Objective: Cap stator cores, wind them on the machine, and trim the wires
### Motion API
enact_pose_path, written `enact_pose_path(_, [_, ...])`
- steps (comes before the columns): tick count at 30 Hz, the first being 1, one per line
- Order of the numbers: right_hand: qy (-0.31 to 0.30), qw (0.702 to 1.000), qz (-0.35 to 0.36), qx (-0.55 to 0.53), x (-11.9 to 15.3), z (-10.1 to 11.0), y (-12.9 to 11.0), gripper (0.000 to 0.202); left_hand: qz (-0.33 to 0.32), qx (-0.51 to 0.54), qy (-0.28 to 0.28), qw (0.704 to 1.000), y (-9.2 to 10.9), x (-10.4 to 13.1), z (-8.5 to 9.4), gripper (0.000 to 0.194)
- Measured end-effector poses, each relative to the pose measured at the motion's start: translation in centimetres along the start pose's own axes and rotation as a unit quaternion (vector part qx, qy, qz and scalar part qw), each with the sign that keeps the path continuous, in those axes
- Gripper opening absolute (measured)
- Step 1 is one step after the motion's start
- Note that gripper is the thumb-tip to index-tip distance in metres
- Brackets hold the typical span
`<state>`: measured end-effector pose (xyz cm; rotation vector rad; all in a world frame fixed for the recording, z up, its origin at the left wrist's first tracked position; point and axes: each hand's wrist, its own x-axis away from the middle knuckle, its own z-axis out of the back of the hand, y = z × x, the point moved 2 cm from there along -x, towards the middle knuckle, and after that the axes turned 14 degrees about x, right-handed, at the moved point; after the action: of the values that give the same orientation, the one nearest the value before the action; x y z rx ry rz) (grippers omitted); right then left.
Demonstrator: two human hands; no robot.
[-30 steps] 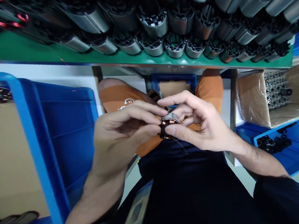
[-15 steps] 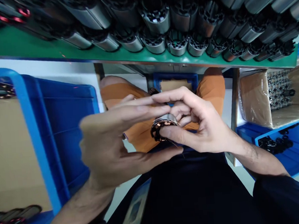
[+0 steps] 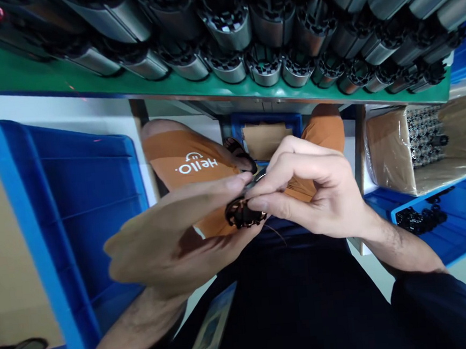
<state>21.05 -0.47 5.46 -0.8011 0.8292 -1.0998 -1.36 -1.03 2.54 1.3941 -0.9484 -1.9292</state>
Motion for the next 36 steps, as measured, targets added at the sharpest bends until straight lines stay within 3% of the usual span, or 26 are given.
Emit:
enact_pose_path(3, [0.099,0.994,-0.041,-0.012,0.0,0.3,0.5,0.006,0.011,-0.032,0.048,0.998,0.3,-0.6,0.4,0.018])
enact_pose_path(6, [0.211,0.975,-0.068,-0.022,0.5,0.4,0.9,0.012,0.053,-0.036,0.095,0.993,0.4,-1.0,0.5,0.026])
enact_pose_path(8, [0.168,0.985,-0.036,-0.009,0.9,-0.1,0.7,0.012,0.077,-0.045,0.107,0.99,0.5,-1.1,0.3,0.029])
enact_pose_path(11, [0.068,0.997,0.02,0.007,1.3,-1.3,0.2,0.037,0.107,-0.041,0.115,0.987,0.4,-1.1,0.0,0.029])
enact_pose_path(12, [0.062,0.998,0.028,0.008,1.4,-1.5,0.0,0.033,0.115,-0.031,0.112,0.986,0.3,-1.1,-0.1,0.03])
enact_pose_path(16, [0.074,0.996,0.027,0.033,1.2,-1.3,-0.1,0.002,0.126,-0.021,0.095,0.987,0.1,-1.0,0.0,0.033])
enact_pose_path(19, [0.06,0.996,0.016,0.059,1.3,-0.4,0.0,0.004,0.124,-0.04,0.079,0.988,0.1,-0.9,0.0,0.038])
enact_pose_path(23, [0.054,0.997,-0.02,0.052,1.6,-0.1,-0.2,0.01,0.064,-0.023,0.048,0.997,-0.1,-1.2,-0.8,0.026])
enact_pose_path(28, [0.068,0.991,-0.11,-0.046,1.7,-2.1,-0.7,0.012,0.014,-0.009,0.08,0.997,-0.4,-2.2,-1.5,0.021])
enact_pose_path(30, [0.071,0.983,-0.142,-0.095,1.8,-2.9,-0.7,0.014,-0.004,-0.034,0.066,0.997,-0.5,-2.5,-1.7,0.03])
enact_pose_path(36, [0.085,0.973,-0.15,-0.156,2.4,-3.5,-0.3,0.021,-0.015,-0.027,0.07,0.997,-1.2,-0.9,-2.1,0.041])
